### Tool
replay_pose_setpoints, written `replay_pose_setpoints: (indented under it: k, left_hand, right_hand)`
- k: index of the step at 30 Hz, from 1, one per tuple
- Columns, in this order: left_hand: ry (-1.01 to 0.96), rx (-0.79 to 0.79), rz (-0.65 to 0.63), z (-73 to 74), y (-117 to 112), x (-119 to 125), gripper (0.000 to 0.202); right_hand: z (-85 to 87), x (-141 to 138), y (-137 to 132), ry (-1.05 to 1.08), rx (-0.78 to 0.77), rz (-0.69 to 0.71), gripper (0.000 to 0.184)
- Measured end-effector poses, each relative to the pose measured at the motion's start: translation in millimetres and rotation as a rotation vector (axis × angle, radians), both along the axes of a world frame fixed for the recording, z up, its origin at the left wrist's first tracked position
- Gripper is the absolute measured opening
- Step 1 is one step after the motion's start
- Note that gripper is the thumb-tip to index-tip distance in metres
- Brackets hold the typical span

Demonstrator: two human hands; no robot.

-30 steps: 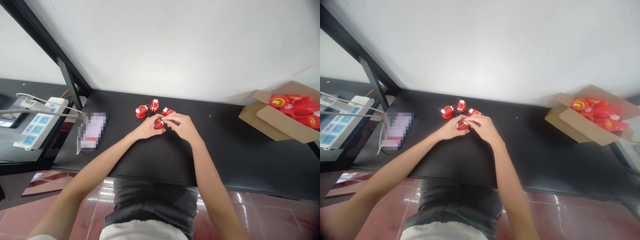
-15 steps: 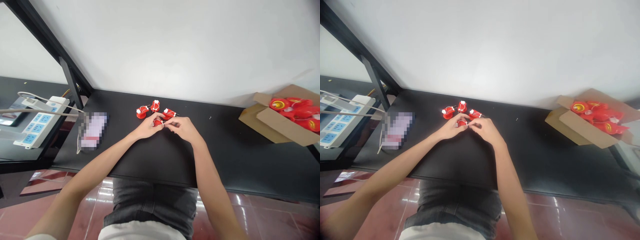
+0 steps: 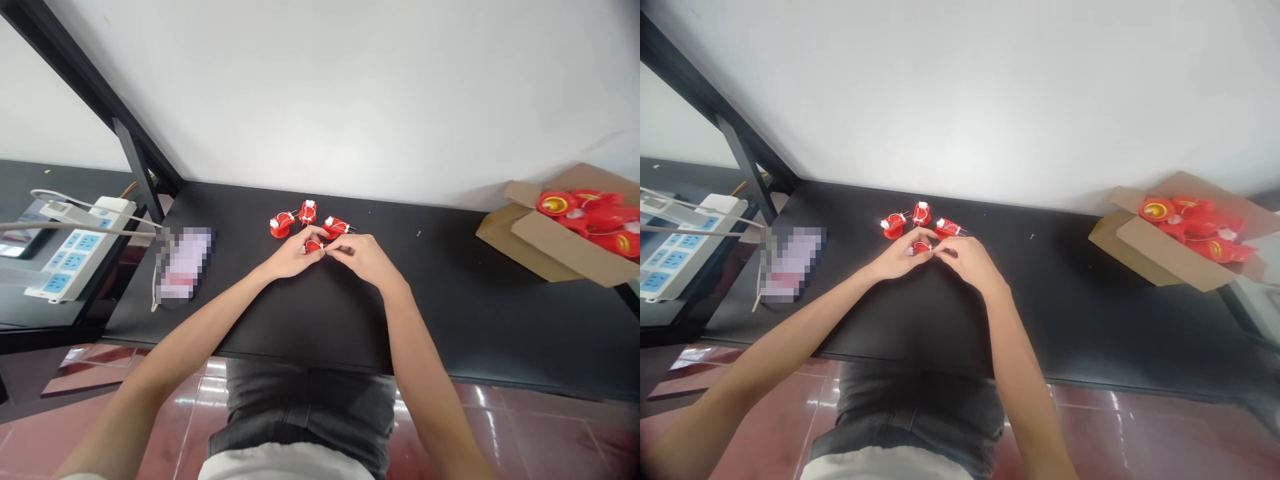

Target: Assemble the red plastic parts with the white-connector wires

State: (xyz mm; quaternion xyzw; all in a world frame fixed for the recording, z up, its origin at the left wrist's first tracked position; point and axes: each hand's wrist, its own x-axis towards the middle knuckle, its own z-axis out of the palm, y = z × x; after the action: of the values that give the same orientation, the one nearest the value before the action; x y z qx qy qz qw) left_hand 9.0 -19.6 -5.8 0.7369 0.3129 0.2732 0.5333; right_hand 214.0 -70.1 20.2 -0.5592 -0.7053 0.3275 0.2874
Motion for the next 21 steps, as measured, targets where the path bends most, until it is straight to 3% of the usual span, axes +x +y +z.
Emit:
replay_pose_setpoints:
  k: [7,11,16,21]
  left_hand:
    - [0.016,0.018,0.004,-0.8,1.9,-1.2,0.034]
    - [0.093,0.046,0.010,3.0,2.8,-4.4,0.040]
    - [0.216,0.258,0.032,9.3,7.0,-10.8,0.050]
    - [0.169,0.439,0.098,11.2,11.5,-14.6,0.041]
  right_hand:
    - [3.0,1.6,-0.7,0.074,-0.008,-0.059,0.015]
    - [6.1,7.7,1.2,0.125,0.088,-0.233,0.020]
    - [0.0,19.2,8.5,0.211,0.233,-0.437,0.031]
    - [-18.5,37.9,21.4,0.235,0.276,-0.594,0.040]
